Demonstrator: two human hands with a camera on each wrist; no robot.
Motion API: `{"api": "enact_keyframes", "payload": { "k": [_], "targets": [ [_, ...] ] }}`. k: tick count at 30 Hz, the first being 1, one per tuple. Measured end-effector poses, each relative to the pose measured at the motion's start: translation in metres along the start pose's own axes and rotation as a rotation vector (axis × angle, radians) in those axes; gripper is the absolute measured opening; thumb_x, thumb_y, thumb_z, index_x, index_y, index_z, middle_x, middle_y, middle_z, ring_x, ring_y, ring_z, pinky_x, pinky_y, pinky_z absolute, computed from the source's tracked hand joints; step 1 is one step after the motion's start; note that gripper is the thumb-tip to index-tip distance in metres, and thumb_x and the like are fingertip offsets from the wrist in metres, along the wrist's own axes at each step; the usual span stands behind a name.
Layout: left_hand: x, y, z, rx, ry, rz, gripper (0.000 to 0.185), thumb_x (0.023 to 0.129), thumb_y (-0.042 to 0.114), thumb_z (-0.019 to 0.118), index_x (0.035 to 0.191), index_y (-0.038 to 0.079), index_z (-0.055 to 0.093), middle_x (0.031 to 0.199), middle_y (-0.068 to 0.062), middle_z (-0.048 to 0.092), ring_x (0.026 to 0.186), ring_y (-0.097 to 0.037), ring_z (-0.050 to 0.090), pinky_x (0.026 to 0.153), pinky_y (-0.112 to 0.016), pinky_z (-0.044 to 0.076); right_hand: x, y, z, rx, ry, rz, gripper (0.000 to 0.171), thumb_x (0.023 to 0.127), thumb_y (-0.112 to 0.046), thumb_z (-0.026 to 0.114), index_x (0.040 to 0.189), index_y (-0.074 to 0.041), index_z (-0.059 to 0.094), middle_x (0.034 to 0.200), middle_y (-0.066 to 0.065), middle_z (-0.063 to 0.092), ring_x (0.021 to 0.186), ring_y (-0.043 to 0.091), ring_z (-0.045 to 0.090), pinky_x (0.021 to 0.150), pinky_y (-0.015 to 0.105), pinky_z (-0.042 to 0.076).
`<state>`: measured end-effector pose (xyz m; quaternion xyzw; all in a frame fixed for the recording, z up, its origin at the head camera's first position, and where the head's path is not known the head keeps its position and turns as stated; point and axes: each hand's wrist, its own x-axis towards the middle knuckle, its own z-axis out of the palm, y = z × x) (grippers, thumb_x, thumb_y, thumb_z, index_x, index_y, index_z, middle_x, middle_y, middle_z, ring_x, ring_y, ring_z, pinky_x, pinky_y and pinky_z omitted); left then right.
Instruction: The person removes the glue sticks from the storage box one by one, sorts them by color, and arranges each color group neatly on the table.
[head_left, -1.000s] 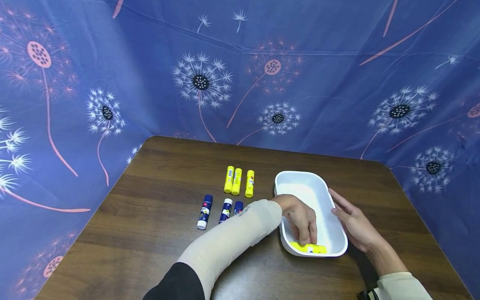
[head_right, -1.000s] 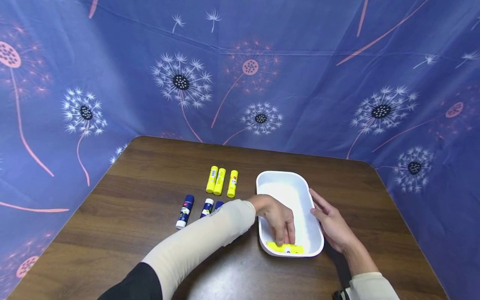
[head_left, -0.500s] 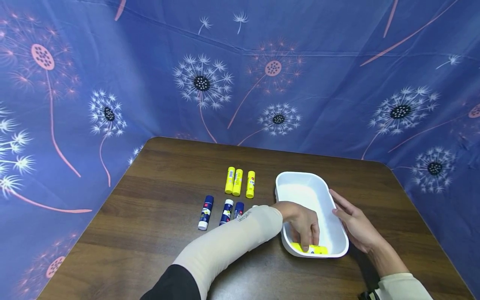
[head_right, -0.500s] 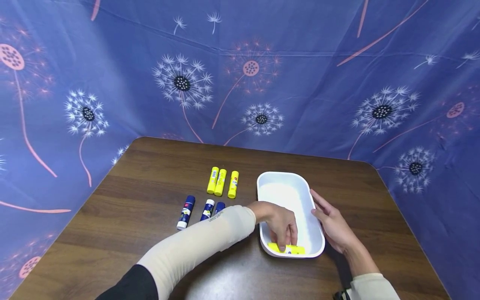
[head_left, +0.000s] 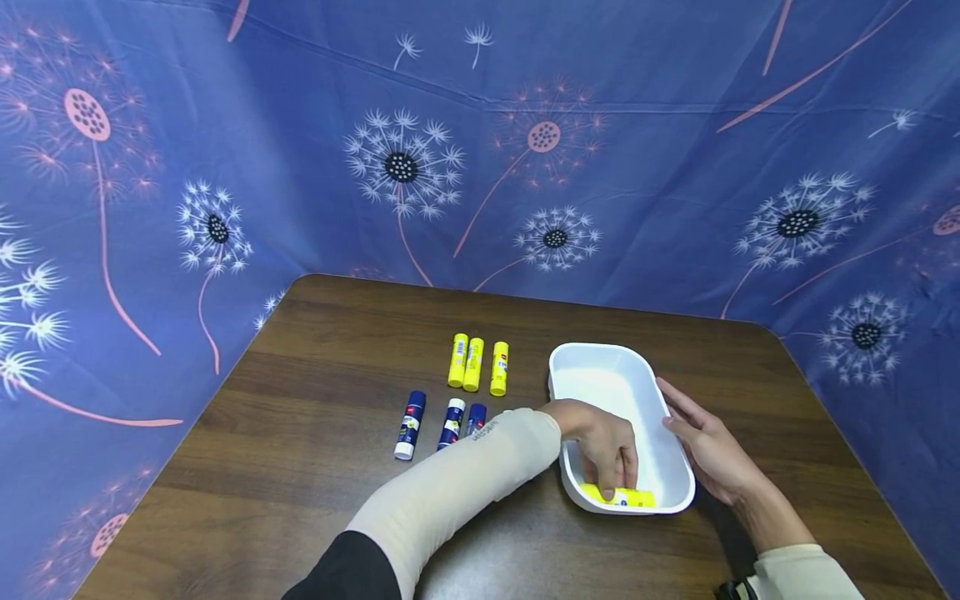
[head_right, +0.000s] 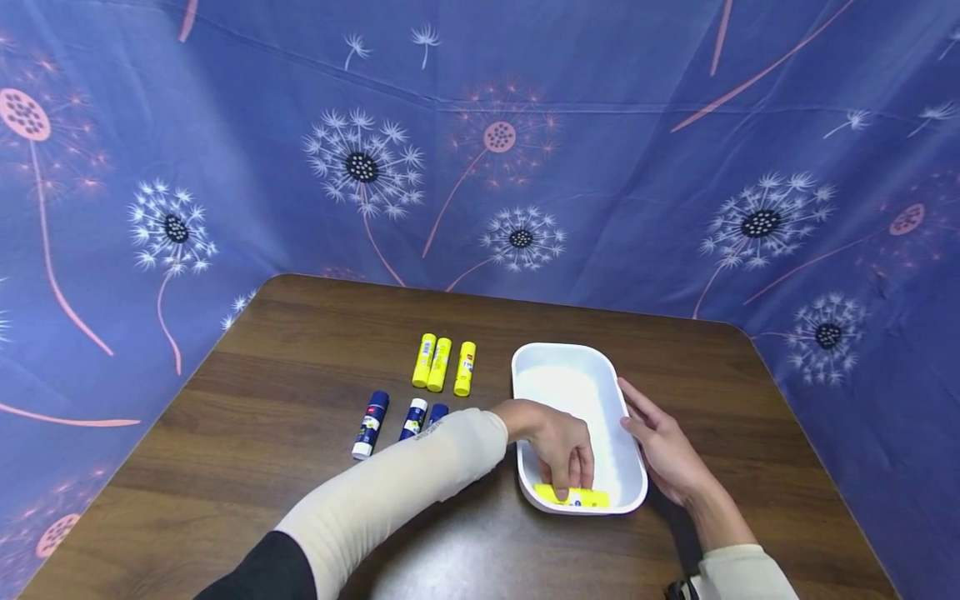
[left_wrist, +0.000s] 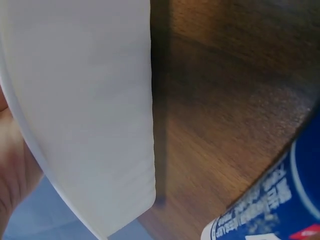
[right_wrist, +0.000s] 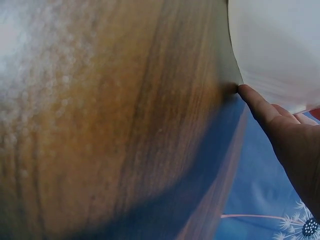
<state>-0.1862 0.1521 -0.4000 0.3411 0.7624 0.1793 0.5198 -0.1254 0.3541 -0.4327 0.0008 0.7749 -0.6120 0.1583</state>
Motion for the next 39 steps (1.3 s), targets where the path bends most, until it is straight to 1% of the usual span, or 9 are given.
{"api": "enact_keyframes", "payload": {
  "k": [8, 15, 18, 22, 25, 29, 32, 35, 39],
  "targets": [
    [-0.008, -0.006, -0.005, -0.063, 0.01, 0.059, 0.027, 0.085, -0.001, 0.081, 0.107, 0.015, 0.078, 0.09, 0.006, 0.075, 0.084, -0.004, 0.069, 0.076, -0.021, 0.061, 0.002, 0.0, 0.002, -0.027, 0.01, 0.024, 0.064, 0.112, -0.023, 0.043, 0.168, -0.025, 0.012, 0.173, 0.022, 0.01, 0.118, -0.018, 0.049, 0.094, 0.016, 0.052],
    [-0.006, -0.014, -0.012, -0.246, -0.038, 0.124, 0.03, 0.086, -0.005, 0.078, 0.113, 0.01, 0.076, 0.095, 0.002, 0.077, 0.09, -0.008, 0.071, 0.079, -0.026, 0.063, 0.002, 0.0, 0.002, -0.035, 0.015, 0.027, 0.065, 0.111, -0.024, 0.044, 0.168, -0.024, 0.012, 0.173, 0.022, 0.011, 0.123, -0.014, 0.047, 0.095, 0.013, 0.05],
    [-0.005, -0.018, -0.015, -0.319, -0.072, 0.153, 0.032, 0.087, -0.007, 0.076, 0.115, 0.008, 0.075, 0.099, 0.0, 0.077, 0.093, -0.009, 0.071, 0.081, -0.028, 0.063, 0.003, 0.0, 0.002, -0.038, 0.02, 0.03, 0.064, 0.111, -0.024, 0.043, 0.168, -0.024, 0.012, 0.173, 0.022, 0.011, 0.14, 0.005, 0.049, 0.095, 0.013, 0.05],
    [-0.005, -0.025, -0.021, -0.44, -0.103, 0.212, 0.034, 0.089, -0.007, 0.073, 0.12, 0.007, 0.073, 0.106, -0.002, 0.076, 0.096, -0.012, 0.072, 0.083, -0.029, 0.063, 0.004, -0.001, 0.003, -0.038, 0.02, 0.035, 0.064, 0.112, -0.024, 0.042, 0.168, -0.024, 0.01, 0.173, 0.021, 0.01, 0.157, 0.042, 0.025, 0.095, 0.012, 0.05],
    [-0.008, -0.031, -0.027, -0.574, -0.104, 0.269, 0.037, 0.092, -0.008, 0.068, 0.127, 0.006, 0.07, 0.111, -0.002, 0.075, 0.1, -0.014, 0.072, 0.083, -0.029, 0.062, 0.004, -0.001, 0.004, -0.042, 0.014, 0.039, 0.064, 0.112, -0.025, 0.041, 0.168, -0.024, 0.009, 0.173, 0.021, 0.008, 0.156, 0.05, 0.016, 0.097, 0.014, 0.051],
    [-0.018, -0.043, -0.035, -0.729, -0.057, 0.354, 0.043, 0.096, -0.008, 0.063, 0.138, 0.003, 0.063, 0.116, -0.001, 0.074, 0.103, -0.015, 0.071, 0.084, -0.031, 0.062, 0.004, -0.002, 0.003, -0.059, 0.01, 0.044, 0.064, 0.113, -0.03, 0.039, 0.168, -0.025, 0.007, 0.173, 0.021, 0.007, 0.153, 0.041, 0.035, 0.099, 0.024, 0.055],
    [-0.027, -0.053, -0.042, -0.783, 0.001, 0.393, 0.045, 0.098, -0.007, 0.061, 0.142, 0.003, 0.06, 0.118, 0.0, 0.073, 0.103, -0.014, 0.071, 0.087, -0.031, 0.061, 0.003, -0.003, 0.003, -0.052, 0.009, 0.044, 0.065, 0.113, -0.031, 0.04, 0.168, -0.025, 0.007, 0.173, 0.022, 0.007, 0.135, 0.01, 0.055, 0.096, 0.028, 0.056],
    [-0.037, -0.063, -0.05, -0.809, 0.053, 0.416, 0.046, 0.099, -0.006, 0.06, 0.144, 0.004, 0.058, 0.123, -0.003, 0.072, 0.103, -0.015, 0.071, 0.09, -0.033, 0.062, 0.002, -0.003, 0.001, -0.038, 0.008, 0.048, 0.065, 0.112, -0.028, 0.041, 0.168, -0.025, 0.007, 0.173, 0.022, 0.007, 0.118, -0.012, 0.053, 0.094, 0.027, 0.056],
    [-0.053, -0.081, -0.058, -0.824, 0.109, 0.447, 0.05, 0.099, -0.005, 0.058, 0.148, 0.002, 0.052, 0.135, -0.011, 0.068, 0.105, -0.016, 0.071, 0.094, -0.037, 0.062, 0.001, -0.002, 0.001, -0.039, 0.008, 0.048, 0.065, 0.112, -0.028, 0.041, 0.168, -0.026, 0.008, 0.173, 0.021, 0.006, 0.131, -0.001, 0.05, 0.094, 0.024, 0.055]
  ]
}}
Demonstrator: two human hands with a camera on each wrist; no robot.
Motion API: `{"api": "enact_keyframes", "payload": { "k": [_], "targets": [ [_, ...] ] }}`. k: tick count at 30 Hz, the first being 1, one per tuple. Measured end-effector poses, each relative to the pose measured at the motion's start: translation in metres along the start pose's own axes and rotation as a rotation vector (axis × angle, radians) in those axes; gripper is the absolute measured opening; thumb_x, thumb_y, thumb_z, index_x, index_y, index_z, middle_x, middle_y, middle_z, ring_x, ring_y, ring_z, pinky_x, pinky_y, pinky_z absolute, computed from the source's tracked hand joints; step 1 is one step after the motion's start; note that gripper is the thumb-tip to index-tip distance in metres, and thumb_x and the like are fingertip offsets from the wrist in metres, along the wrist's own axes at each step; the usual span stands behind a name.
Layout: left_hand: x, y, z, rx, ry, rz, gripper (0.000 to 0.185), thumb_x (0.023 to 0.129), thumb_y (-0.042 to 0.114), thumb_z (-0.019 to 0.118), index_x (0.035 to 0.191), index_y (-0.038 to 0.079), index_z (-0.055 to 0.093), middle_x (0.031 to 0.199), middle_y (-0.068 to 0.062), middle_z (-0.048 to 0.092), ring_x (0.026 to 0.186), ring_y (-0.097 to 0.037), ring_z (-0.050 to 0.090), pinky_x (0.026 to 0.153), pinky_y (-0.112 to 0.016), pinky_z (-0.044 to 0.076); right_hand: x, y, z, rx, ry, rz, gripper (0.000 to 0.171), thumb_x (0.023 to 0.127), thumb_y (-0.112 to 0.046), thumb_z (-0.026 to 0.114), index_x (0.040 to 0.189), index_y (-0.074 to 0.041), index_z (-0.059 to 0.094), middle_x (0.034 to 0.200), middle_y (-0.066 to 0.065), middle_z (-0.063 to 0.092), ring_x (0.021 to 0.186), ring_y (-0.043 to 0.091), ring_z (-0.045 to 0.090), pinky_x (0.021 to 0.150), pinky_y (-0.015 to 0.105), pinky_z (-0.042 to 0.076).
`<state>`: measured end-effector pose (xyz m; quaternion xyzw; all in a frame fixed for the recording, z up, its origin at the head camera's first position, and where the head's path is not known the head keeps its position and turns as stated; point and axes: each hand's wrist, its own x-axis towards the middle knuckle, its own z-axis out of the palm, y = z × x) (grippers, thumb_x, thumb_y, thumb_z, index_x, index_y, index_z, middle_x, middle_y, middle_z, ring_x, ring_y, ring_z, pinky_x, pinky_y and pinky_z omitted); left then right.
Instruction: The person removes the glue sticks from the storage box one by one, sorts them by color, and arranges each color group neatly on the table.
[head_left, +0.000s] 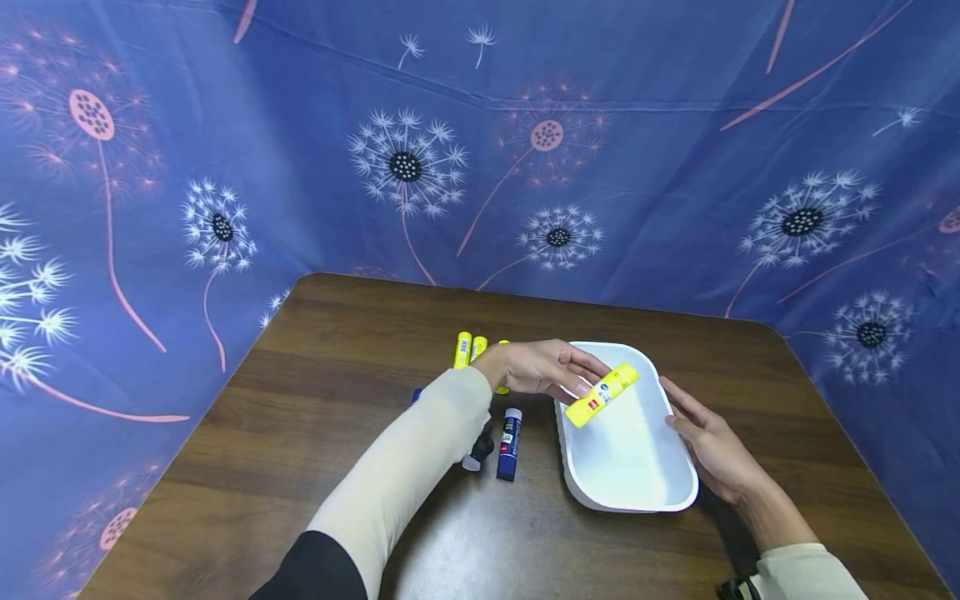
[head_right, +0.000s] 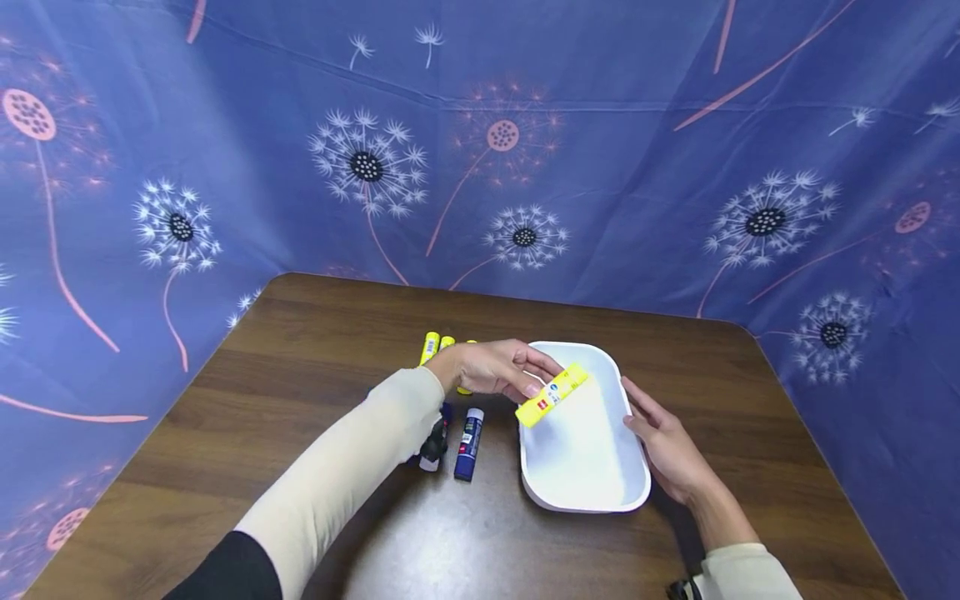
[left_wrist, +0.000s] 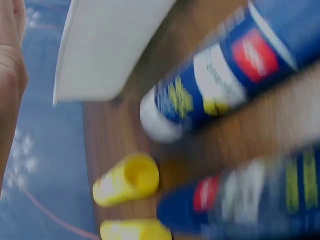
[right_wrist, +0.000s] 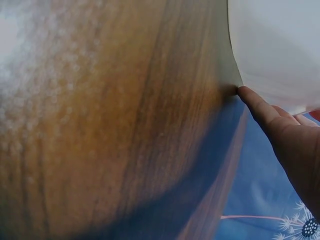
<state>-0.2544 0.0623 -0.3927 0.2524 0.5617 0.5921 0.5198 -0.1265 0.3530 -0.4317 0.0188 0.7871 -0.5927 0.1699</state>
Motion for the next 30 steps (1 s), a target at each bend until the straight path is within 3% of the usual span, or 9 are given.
{"api": "enact_keyframes", "payload": {
  "k": [3, 6, 9, 17, 19, 22, 29, 30],
  "targets": [
    [-0.017, -0.001, -0.015, -0.001, 0.037, 0.033, 0.053, 0.099, -0.004, 0.058, 0.151, 0.0, 0.048, 0.146, -0.015, 0.061, 0.107, -0.016, 0.072, 0.097, -0.039, 0.061, 0.0, 0.001, 0.0, -0.009, 0.0, -0.007, 0.065, 0.112, -0.028, 0.042, 0.168, -0.026, 0.008, 0.174, 0.02, 0.006, 0.137, 0.002, 0.046, 0.093, 0.022, 0.054],
    [-0.034, -0.003, -0.029, -0.007, 0.088, 0.059, 0.055, 0.099, -0.003, 0.059, 0.153, 0.001, 0.046, 0.151, -0.017, 0.056, 0.109, -0.016, 0.072, 0.1, -0.041, 0.059, 0.0, 0.001, 0.0, -0.003, -0.004, -0.019, 0.065, 0.112, -0.029, 0.043, 0.168, -0.025, 0.009, 0.173, 0.022, 0.006, 0.126, -0.01, 0.049, 0.092, 0.022, 0.055],
    [-0.053, -0.004, -0.043, -0.006, 0.147, 0.078, 0.055, 0.099, -0.002, 0.059, 0.153, 0.002, 0.045, 0.15, -0.019, 0.056, 0.109, -0.016, 0.071, 0.099, -0.041, 0.06, 0.0, 0.001, 0.0, 0.012, -0.011, -0.033, 0.065, 0.112, -0.029, 0.043, 0.168, -0.025, 0.009, 0.172, 0.024, 0.006, 0.115, -0.018, 0.05, 0.091, 0.023, 0.055],
    [-0.099, -0.012, -0.074, -0.038, 0.297, 0.111, 0.053, 0.102, -0.001, 0.056, 0.153, 0.002, 0.044, 0.14, -0.016, 0.06, 0.11, -0.017, 0.07, 0.102, -0.041, 0.057, 0.0, 0.001, -0.001, 0.015, -0.014, -0.033, 0.066, 0.112, -0.028, 0.044, 0.168, -0.025, 0.009, 0.172, 0.024, 0.004, 0.115, -0.02, 0.05, 0.091, 0.022, 0.056],
    [-0.109, -0.014, -0.081, -0.05, 0.336, 0.12, 0.052, 0.102, -0.001, 0.056, 0.153, 0.002, 0.044, 0.14, -0.016, 0.061, 0.112, -0.018, 0.07, 0.105, -0.043, 0.056, 0.0, 0.001, -0.001, -0.001, -0.009, -0.023, 0.066, 0.112, -0.029, 0.044, 0.168, -0.026, 0.009, 0.173, 0.022, 0.004, 0.123, -0.012, 0.052, 0.091, 0.021, 0.056],
    [-0.124, -0.019, -0.091, -0.068, 0.385, 0.131, 0.052, 0.102, -0.002, 0.055, 0.153, 0.001, 0.043, 0.139, -0.014, 0.062, 0.12, -0.022, 0.068, 0.108, -0.044, 0.054, 0.0, 0.0, 0.0, -0.023, -0.005, -0.009, 0.065, 0.112, -0.029, 0.043, 0.167, -0.028, 0.008, 0.173, 0.021, 0.004, 0.147, 0.016, 0.045, 0.091, 0.02, 0.055],
    [-0.154, -0.033, -0.107, -0.112, 0.475, 0.121, 0.057, 0.104, -0.001, 0.055, 0.158, 0.004, 0.037, 0.157, -0.02, 0.047, 0.127, -0.02, 0.064, 0.113, -0.043, 0.048, 0.001, 0.003, 0.0, -0.014, -0.008, -0.015, 0.065, 0.112, -0.03, 0.042, 0.167, -0.028, 0.008, 0.173, 0.02, 0.002, 0.148, 0.016, 0.044, 0.091, 0.017, 0.054],
    [-0.157, -0.035, -0.109, -0.116, 0.484, 0.118, 0.058, 0.104, 0.0, 0.055, 0.158, 0.004, 0.036, 0.158, -0.02, 0.045, 0.13, -0.021, 0.063, 0.114, -0.044, 0.047, 0.002, 0.003, 0.0, -0.02, -0.008, -0.011, 0.065, 0.112, -0.03, 0.042, 0.167, -0.028, 0.008, 0.174, 0.02, 0.002, 0.154, 0.029, 0.036, 0.091, 0.017, 0.053]
  ]
}}
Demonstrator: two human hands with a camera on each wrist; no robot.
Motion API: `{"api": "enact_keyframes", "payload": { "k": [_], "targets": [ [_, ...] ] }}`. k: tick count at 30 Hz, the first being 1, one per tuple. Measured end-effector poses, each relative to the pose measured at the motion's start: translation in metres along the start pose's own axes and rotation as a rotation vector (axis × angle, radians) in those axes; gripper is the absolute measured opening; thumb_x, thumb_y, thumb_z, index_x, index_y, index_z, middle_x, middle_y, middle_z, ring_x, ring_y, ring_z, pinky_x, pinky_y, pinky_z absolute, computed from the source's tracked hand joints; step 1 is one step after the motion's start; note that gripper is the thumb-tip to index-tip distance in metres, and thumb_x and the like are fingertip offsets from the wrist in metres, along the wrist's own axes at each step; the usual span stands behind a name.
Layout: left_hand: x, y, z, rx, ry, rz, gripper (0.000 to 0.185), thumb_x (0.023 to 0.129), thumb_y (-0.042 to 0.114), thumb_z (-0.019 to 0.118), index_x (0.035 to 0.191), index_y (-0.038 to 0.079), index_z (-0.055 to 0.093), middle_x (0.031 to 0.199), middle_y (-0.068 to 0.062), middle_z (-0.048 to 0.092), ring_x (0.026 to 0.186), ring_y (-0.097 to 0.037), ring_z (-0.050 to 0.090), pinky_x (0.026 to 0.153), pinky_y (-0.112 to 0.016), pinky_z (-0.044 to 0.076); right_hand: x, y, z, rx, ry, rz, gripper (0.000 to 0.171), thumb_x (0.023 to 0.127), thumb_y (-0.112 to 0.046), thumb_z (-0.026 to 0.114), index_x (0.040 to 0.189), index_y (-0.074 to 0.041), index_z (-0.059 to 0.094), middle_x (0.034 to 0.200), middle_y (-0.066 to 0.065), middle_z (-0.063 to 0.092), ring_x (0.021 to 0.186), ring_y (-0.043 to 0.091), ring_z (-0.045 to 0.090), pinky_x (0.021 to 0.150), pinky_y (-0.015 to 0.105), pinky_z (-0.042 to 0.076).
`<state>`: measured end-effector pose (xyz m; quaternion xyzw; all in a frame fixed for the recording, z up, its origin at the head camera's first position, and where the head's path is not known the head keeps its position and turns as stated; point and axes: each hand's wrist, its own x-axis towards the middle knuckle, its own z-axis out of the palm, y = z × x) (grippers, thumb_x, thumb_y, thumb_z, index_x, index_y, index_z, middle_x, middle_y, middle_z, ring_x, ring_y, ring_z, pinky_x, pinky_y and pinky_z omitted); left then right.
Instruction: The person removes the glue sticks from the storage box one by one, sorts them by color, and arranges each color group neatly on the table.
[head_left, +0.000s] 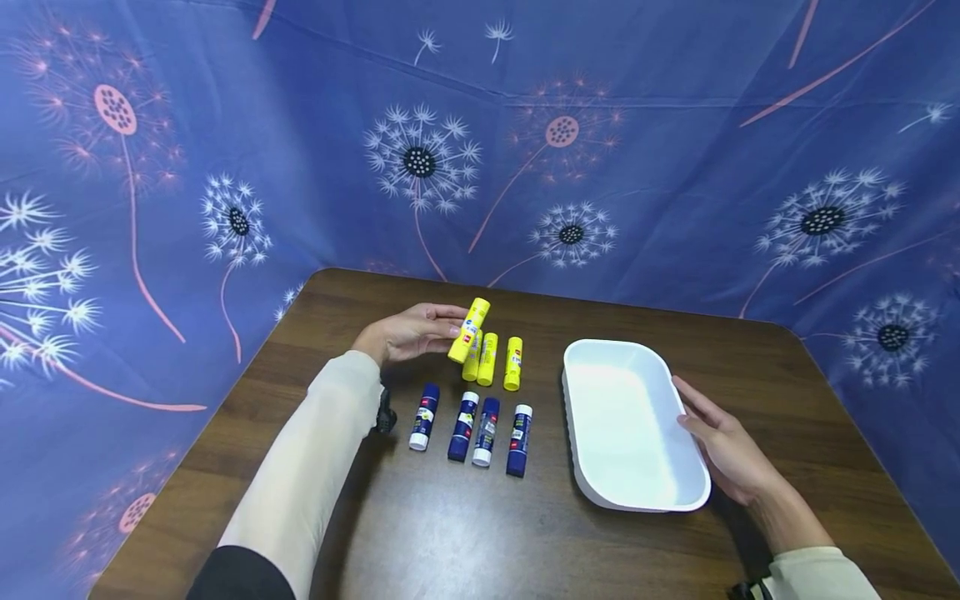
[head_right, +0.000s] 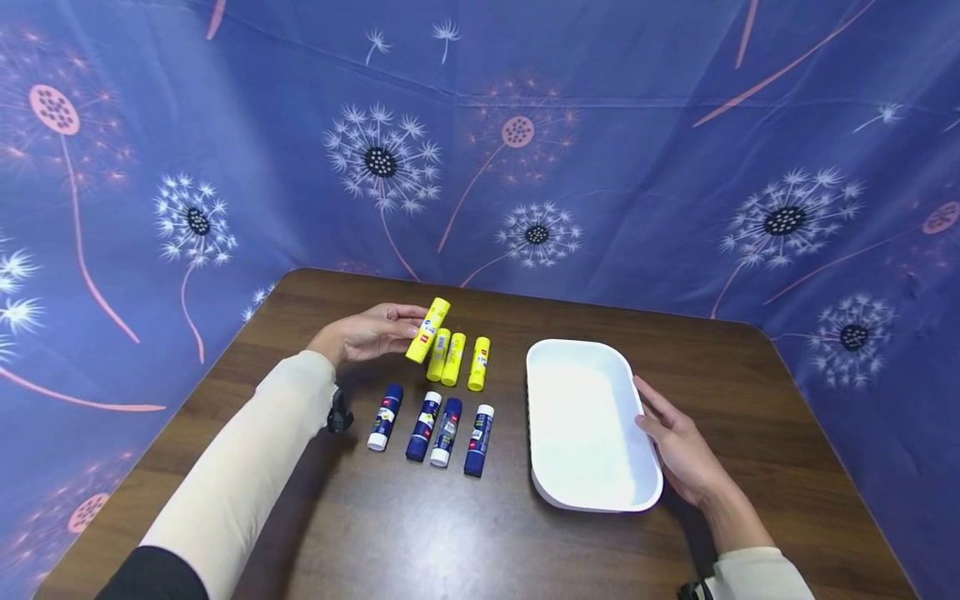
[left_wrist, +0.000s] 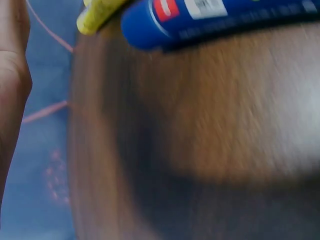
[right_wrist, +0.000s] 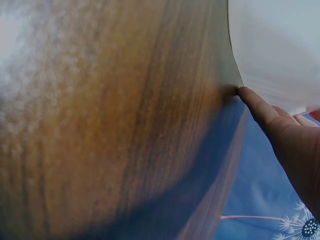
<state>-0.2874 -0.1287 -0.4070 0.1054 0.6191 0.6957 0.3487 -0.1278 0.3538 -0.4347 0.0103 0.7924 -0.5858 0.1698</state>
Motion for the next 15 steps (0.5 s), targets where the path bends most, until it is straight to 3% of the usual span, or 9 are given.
{"api": "enact_keyframes", "payload": {
  "k": [2, 3, 10, 15],
  "targets": [
    [-0.003, -0.003, -0.006, -0.003, 0.019, -0.011, 0.059, 0.105, 0.001, 0.054, 0.159, 0.004, 0.034, 0.16, -0.021, 0.042, 0.131, -0.021, 0.061, 0.114, -0.044, 0.046, 0.0, 0.0, 0.0, -0.007, 0.003, 0.002, 0.064, 0.112, -0.03, 0.041, 0.167, -0.029, 0.007, 0.174, 0.019, 0.001, 0.156, 0.048, 0.017, 0.09, 0.016, 0.053],
    [-0.005, -0.005, -0.009, 0.002, 0.031, -0.017, 0.059, 0.105, 0.001, 0.054, 0.16, 0.004, 0.033, 0.16, -0.021, 0.042, 0.131, -0.021, 0.061, 0.114, -0.043, 0.046, 0.001, 0.0, 0.0, -0.005, 0.003, 0.002, 0.064, 0.113, -0.03, 0.04, 0.167, -0.028, 0.007, 0.174, 0.019, 0.0, 0.156, 0.05, 0.014, 0.09, 0.015, 0.053],
    [-0.01, -0.019, -0.025, -0.003, 0.142, -0.095, 0.059, 0.105, 0.006, 0.058, 0.159, 0.006, 0.036, 0.159, -0.019, 0.044, 0.122, -0.016, 0.064, 0.109, -0.038, 0.051, 0.0, 0.0, 0.0, -0.009, 0.006, 0.012, 0.064, 0.113, -0.029, 0.039, 0.167, -0.029, 0.006, 0.174, 0.017, -0.003, 0.156, 0.05, 0.011, 0.089, 0.011, 0.05],
    [-0.012, -0.024, -0.029, -0.006, 0.215, -0.156, 0.059, 0.104, 0.005, 0.059, 0.158, 0.005, 0.038, 0.16, -0.02, 0.044, 0.132, -0.021, 0.059, 0.107, -0.035, 0.053, 0.0, 0.0, 0.002, -0.005, 0.007, 0.023, 0.064, 0.113, -0.028, 0.04, 0.167, -0.03, 0.006, 0.174, 0.017, -0.003, 0.156, 0.051, 0.012, 0.088, 0.012, 0.051]
  ]
}}
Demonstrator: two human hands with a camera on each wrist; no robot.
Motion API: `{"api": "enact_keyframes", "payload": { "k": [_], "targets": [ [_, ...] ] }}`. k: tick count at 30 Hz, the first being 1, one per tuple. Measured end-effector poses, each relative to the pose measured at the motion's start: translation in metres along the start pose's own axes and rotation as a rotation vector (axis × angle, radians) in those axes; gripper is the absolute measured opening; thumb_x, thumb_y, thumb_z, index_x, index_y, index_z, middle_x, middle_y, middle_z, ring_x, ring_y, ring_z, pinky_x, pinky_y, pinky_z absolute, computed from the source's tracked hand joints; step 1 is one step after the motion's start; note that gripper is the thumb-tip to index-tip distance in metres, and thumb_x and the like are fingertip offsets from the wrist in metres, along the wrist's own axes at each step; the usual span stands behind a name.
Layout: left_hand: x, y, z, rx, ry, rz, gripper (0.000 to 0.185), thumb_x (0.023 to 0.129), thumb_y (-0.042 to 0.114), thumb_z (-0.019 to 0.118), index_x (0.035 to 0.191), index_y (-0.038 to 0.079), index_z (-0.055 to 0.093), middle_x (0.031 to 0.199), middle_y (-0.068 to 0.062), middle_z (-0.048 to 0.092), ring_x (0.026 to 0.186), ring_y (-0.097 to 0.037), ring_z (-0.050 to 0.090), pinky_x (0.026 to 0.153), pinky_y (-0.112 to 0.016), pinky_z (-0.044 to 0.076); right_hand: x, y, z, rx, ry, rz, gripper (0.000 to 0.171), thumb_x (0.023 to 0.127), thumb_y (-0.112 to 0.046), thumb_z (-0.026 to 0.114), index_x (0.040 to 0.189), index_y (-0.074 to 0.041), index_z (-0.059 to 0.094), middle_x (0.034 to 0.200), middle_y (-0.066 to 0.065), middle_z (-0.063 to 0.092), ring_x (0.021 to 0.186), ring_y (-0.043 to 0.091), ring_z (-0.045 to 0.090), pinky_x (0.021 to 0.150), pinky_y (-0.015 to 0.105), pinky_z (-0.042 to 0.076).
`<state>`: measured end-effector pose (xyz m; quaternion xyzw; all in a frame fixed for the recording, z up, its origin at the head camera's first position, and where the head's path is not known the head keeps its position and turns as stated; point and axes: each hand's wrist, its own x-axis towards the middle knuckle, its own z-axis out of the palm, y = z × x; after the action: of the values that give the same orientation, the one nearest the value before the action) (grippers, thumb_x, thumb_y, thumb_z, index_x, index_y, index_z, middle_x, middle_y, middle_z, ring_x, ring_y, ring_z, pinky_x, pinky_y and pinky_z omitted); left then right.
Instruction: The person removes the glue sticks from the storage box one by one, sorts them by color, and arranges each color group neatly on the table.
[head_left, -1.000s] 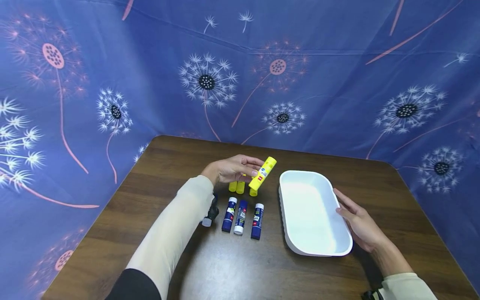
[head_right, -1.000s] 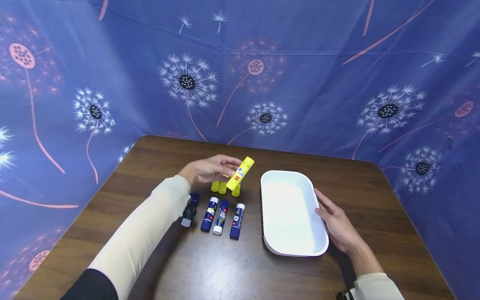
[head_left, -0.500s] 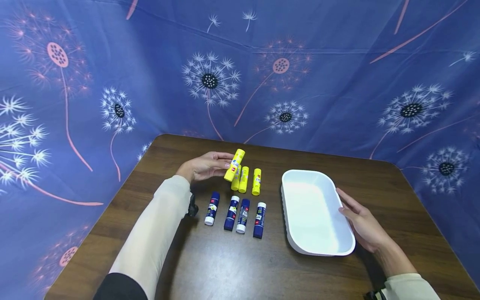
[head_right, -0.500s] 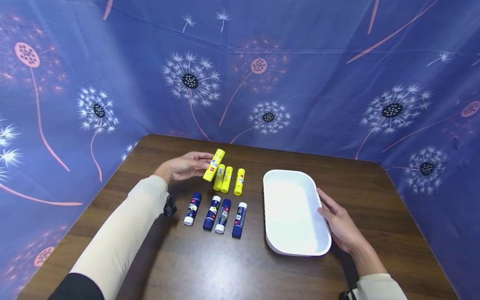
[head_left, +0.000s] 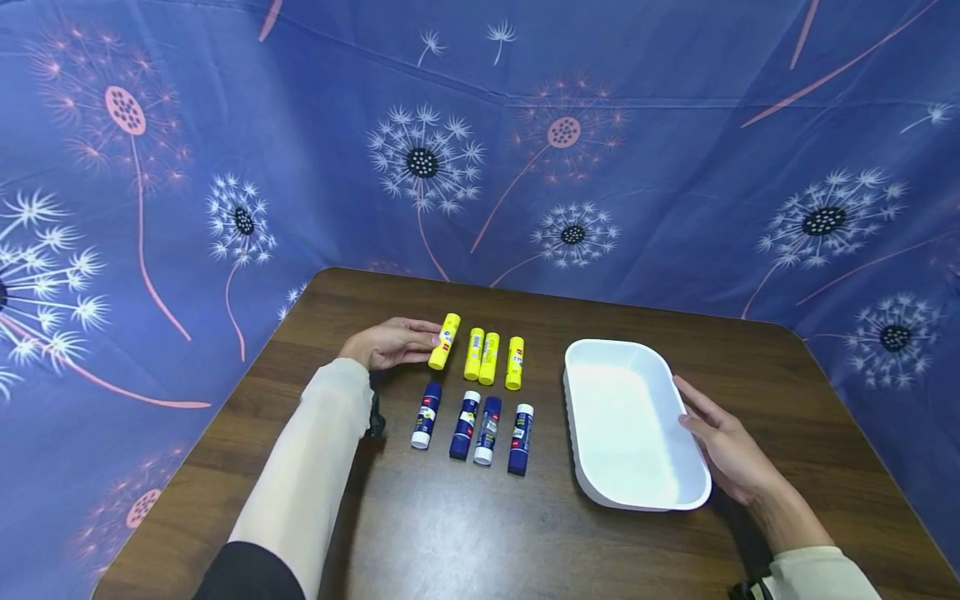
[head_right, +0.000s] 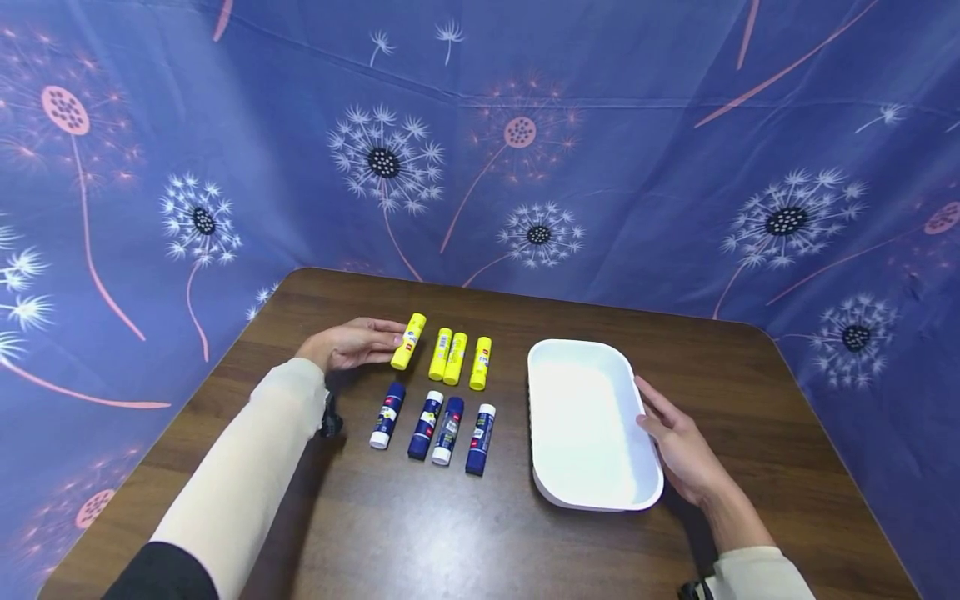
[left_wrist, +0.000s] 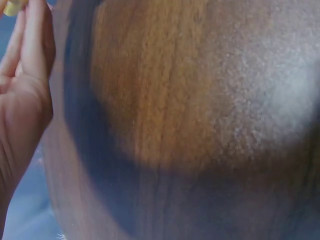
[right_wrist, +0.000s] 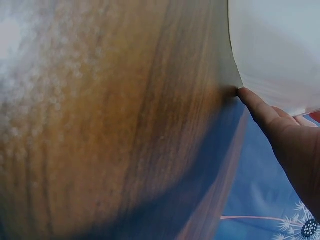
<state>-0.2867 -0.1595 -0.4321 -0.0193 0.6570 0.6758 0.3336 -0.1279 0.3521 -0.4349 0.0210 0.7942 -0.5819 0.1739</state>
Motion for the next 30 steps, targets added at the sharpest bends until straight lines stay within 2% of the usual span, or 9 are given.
{"api": "enact_keyframes", "payload": {
  "k": [5, 10, 15, 20, 24, 30],
  "targets": [
    [0.001, 0.0, 0.005, 0.041, 0.088, -0.071, 0.057, 0.1, 0.005, 0.066, 0.154, 0.003, 0.045, 0.156, -0.019, 0.049, 0.138, -0.025, 0.057, 0.102, -0.033, 0.057, 0.0, 0.0, 0.0, 0.002, -0.003, 0.003, 0.064, 0.113, -0.027, 0.039, 0.167, -0.029, 0.005, 0.174, 0.017, -0.002, 0.156, 0.051, 0.012, 0.088, 0.013, 0.051],
    [0.002, 0.004, 0.018, 0.116, 0.183, -0.105, 0.056, 0.095, 0.006, 0.073, 0.147, 0.003, 0.054, 0.148, -0.019, 0.059, 0.129, -0.024, 0.065, 0.096, -0.032, 0.06, 0.001, 0.0, -0.001, -0.001, -0.003, -0.008, 0.064, 0.113, -0.028, 0.039, 0.167, -0.029, 0.005, 0.174, 0.018, -0.002, 0.156, 0.051, 0.012, 0.088, 0.013, 0.051],
    [0.004, 0.005, 0.031, 0.227, 0.235, -0.077, 0.049, 0.094, 0.005, 0.074, 0.14, 0.0, 0.06, 0.136, -0.019, 0.067, 0.112, -0.02, 0.073, 0.093, -0.032, 0.061, 0.0, 0.001, -0.001, -0.004, -0.004, -0.021, 0.064, 0.113, -0.028, 0.039, 0.167, -0.028, 0.006, 0.174, 0.02, 0.0, 0.156, 0.051, 0.012, 0.089, 0.013, 0.052],
    [0.005, 0.006, 0.043, 0.266, 0.294, -0.044, 0.041, 0.092, 0.003, 0.075, 0.131, -0.004, 0.064, 0.124, -0.02, 0.067, 0.1, -0.022, 0.073, 0.092, -0.034, 0.062, 0.0, 0.002, -0.001, -0.005, -0.002, -0.014, 0.064, 0.113, -0.027, 0.039, 0.167, -0.028, 0.006, 0.174, 0.019, -0.001, 0.156, 0.051, 0.013, 0.089, 0.013, 0.052],
    [0.003, 0.005, 0.051, 0.289, 0.339, -0.024, 0.04, 0.091, 0.003, 0.076, 0.128, -0.005, 0.065, 0.128, -0.023, 0.064, 0.103, -0.027, 0.075, 0.089, -0.034, 0.063, 0.001, 0.002, -0.001, -0.012, -0.005, 0.002, 0.064, 0.113, -0.027, 0.039, 0.167, -0.028, 0.005, 0.174, 0.017, -0.002, 0.156, 0.051, 0.012, 0.088, 0.011, 0.05],
    [0.001, 0.003, 0.058, 0.296, 0.356, -0.005, 0.04, 0.09, 0.005, 0.078, 0.126, -0.005, 0.065, 0.131, -0.024, 0.063, 0.107, -0.03, 0.074, 0.089, -0.035, 0.063, 0.0, 0.001, 0.0, -0.001, 0.007, -0.006, 0.063, 0.113, -0.027, 0.038, 0.167, -0.028, 0.006, 0.174, 0.017, -0.001, 0.158, 0.046, 0.014, 0.089, 0.011, 0.05]
  ]
}}
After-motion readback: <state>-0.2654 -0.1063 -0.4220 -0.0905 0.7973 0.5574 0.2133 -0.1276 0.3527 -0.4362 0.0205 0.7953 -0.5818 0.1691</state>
